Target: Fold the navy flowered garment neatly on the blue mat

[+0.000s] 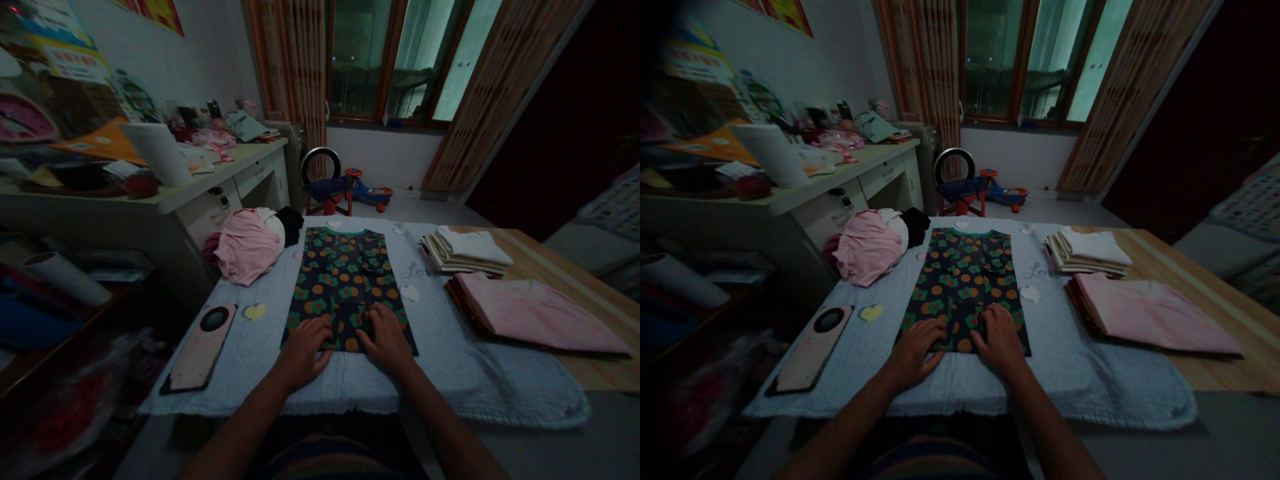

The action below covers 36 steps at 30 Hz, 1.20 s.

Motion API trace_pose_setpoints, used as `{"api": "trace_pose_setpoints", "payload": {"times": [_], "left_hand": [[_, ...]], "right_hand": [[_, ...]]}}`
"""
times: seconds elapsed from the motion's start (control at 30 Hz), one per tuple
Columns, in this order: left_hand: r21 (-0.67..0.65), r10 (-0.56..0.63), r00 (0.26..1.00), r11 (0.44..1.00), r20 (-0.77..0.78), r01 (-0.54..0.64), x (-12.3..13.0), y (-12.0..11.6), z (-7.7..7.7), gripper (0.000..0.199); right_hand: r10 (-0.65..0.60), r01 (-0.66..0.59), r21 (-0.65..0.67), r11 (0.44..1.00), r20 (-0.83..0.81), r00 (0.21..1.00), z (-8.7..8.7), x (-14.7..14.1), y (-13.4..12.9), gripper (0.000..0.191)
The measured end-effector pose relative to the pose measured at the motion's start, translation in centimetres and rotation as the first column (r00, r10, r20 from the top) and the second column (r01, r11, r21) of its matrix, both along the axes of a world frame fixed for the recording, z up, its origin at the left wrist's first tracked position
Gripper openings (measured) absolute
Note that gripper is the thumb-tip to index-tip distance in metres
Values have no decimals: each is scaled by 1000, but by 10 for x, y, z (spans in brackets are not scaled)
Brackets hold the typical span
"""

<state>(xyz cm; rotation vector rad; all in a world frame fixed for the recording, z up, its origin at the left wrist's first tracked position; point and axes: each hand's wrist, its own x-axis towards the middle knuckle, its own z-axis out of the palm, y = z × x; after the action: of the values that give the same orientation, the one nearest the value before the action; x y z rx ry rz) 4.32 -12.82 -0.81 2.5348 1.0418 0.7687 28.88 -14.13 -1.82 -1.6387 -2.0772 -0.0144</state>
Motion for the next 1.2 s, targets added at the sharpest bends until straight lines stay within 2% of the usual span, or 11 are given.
{"api": "trace_pose_setpoints", "payload": {"times": [0.17,0.3,0.43,0.53,0.67,0.77,0.97,1.07,1.2], "left_hand": [[-22,5,1000,1000,9,-4,-1,1,0,20],[-12,11,999,1000,-51,-11,-13,2,-3,25],[68,67,984,996,-163,-56,-35,1,-10,36],[98,113,961,991,-253,-90,-48,0,-13,45],[93,163,923,986,-350,-139,-52,-4,-15,57],[118,196,924,979,-327,-166,-47,-5,-18,57],[216,239,954,956,-179,-199,-38,-2,-24,48],[239,271,956,941,-116,-238,-35,-3,-25,42],[246,290,951,934,-104,-258,-35,-3,-25,37]], "right_hand": [[36,-38,-46,998,-41,999,4,1,-4,27],[133,-135,-86,987,-24,991,1,14,-15,45],[209,-207,-120,971,11,978,-5,36,-30,60],[188,-188,-67,980,-4,982,-14,51,-38,54],[171,-171,20,985,-8,985,-23,58,-42,41],[144,-144,-2,990,37,989,-26,56,-42,44],[71,-58,-89,994,152,986,-23,44,-38,56],[40,-24,-90,996,184,982,-17,38,-37,53],[-23,38,-92,995,157,987,-5,26,-38,40]]}}
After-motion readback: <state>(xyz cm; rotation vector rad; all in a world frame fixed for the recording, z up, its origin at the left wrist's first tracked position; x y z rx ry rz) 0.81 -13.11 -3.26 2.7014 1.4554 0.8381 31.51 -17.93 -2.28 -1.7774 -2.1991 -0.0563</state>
